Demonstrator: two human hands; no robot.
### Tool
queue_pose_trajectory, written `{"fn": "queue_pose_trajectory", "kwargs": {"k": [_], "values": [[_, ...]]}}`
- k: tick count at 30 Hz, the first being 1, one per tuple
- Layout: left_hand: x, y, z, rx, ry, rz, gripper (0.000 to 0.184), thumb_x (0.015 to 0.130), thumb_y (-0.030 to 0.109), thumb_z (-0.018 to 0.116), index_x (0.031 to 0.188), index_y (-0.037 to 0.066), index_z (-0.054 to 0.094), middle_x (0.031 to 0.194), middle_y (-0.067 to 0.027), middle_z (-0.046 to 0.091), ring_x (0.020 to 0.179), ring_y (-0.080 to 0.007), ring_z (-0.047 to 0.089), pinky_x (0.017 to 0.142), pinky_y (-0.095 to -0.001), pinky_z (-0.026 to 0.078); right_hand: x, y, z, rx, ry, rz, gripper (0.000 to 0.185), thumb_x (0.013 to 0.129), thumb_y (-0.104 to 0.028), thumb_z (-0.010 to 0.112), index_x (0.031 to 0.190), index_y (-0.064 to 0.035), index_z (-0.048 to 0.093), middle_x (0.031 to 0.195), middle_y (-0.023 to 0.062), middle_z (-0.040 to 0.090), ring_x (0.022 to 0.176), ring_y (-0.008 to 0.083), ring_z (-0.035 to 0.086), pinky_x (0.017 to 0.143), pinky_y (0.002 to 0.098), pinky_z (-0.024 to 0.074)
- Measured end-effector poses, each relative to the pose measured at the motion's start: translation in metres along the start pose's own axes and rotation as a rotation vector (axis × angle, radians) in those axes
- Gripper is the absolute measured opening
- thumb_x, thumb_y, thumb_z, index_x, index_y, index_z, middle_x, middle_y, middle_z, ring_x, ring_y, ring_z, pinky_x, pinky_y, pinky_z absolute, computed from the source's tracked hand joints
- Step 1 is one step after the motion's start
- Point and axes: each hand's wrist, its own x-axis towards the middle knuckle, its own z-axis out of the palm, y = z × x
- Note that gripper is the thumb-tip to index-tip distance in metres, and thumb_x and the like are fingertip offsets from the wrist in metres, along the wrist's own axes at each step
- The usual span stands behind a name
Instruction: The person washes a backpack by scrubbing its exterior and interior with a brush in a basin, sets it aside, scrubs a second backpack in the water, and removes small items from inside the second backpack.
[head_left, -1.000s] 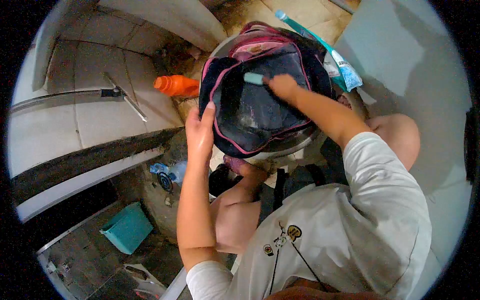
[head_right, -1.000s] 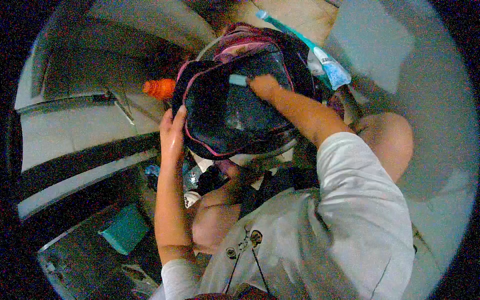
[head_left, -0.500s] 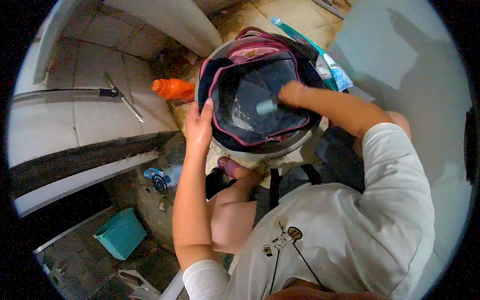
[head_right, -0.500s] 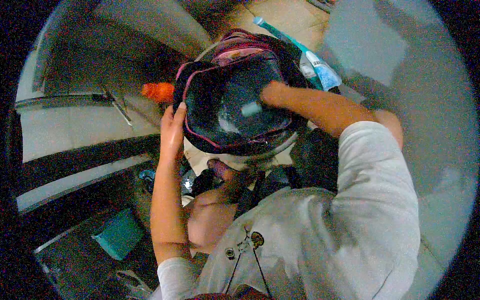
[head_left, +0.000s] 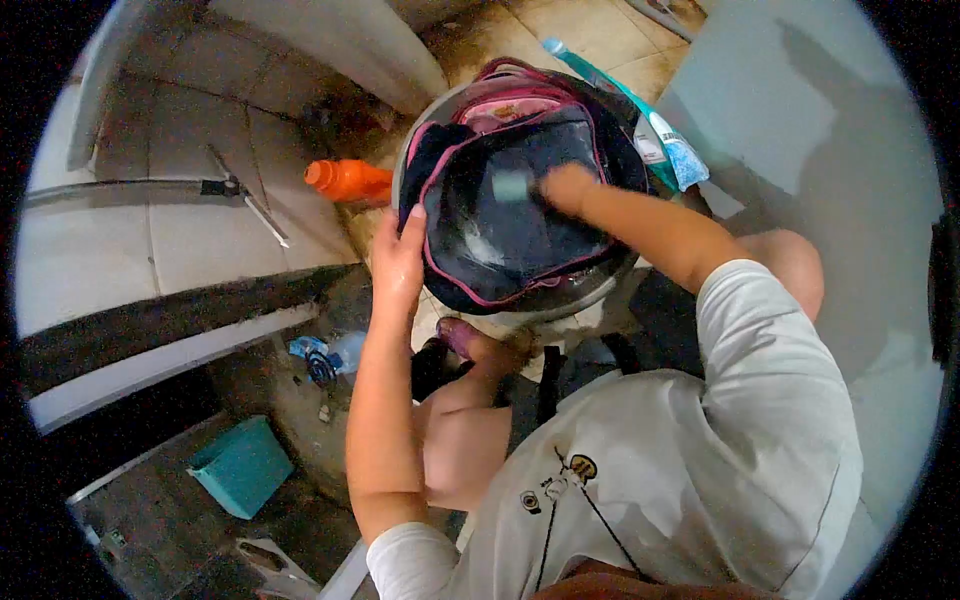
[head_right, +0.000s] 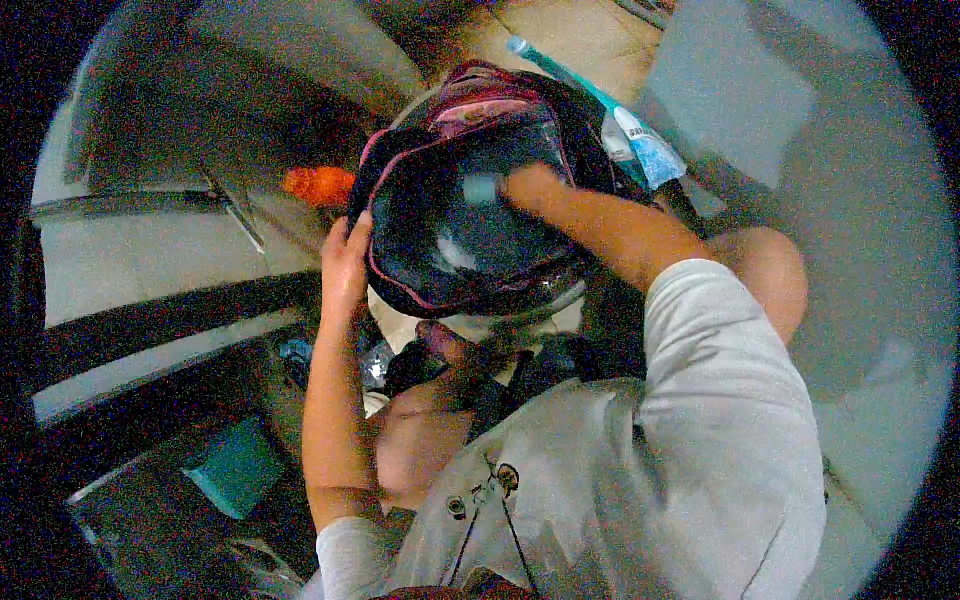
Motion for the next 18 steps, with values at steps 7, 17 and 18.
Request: {"fn": "queue_pose_trajectory", "kwargs": {"k": [7,17,18], "values": [[0.003,-0.004,0.004,-0.016,0.061,0.017,0.033,0.085,0.027,0.048,0.097,-0.003,0.051,0.086,-0.0076,0.056,0.077,-0.0128,0.050,0.071,-0.0248,0.040,0.044,0.001,0.020,-0.039,0.054,0.013,0.019,0.074,-0.015,0.047,0.077,-0.0062,0.063,0.075,0.0120,0.062,0.068,0.0277,0.061,0.058,0.0385,0.0497],[0.017,-0.025,-0.002,-0.038,0.007,0.017,0.032,0.084,0.028,0.049,0.094,-0.003,0.051,0.084,-0.0071,0.056,0.075,-0.0123,0.049,0.070,-0.0248,0.039,-0.007,-0.028,0.031,0.105,-0.102,0.048,0.022,0.076,-0.016,0.047,0.090,-0.0056,0.061,0.089,0.0126,0.061,0.083,0.0268,0.059,0.069,0.0388,0.0476],[0.009,-0.008,0.004,-0.067,0.010,0.005,0.033,0.083,0.028,0.049,0.094,-0.003,0.051,0.083,-0.0073,0.056,0.074,-0.0134,0.049,0.070,-0.0257,0.040,-0.017,-0.042,0.031,0.112,-0.239,-0.065,0.023,0.075,-0.017,0.049,0.091,-0.0053,0.061,0.092,0.0129,0.060,0.087,0.0269,0.058,0.071,0.0387,0.0468]]}}
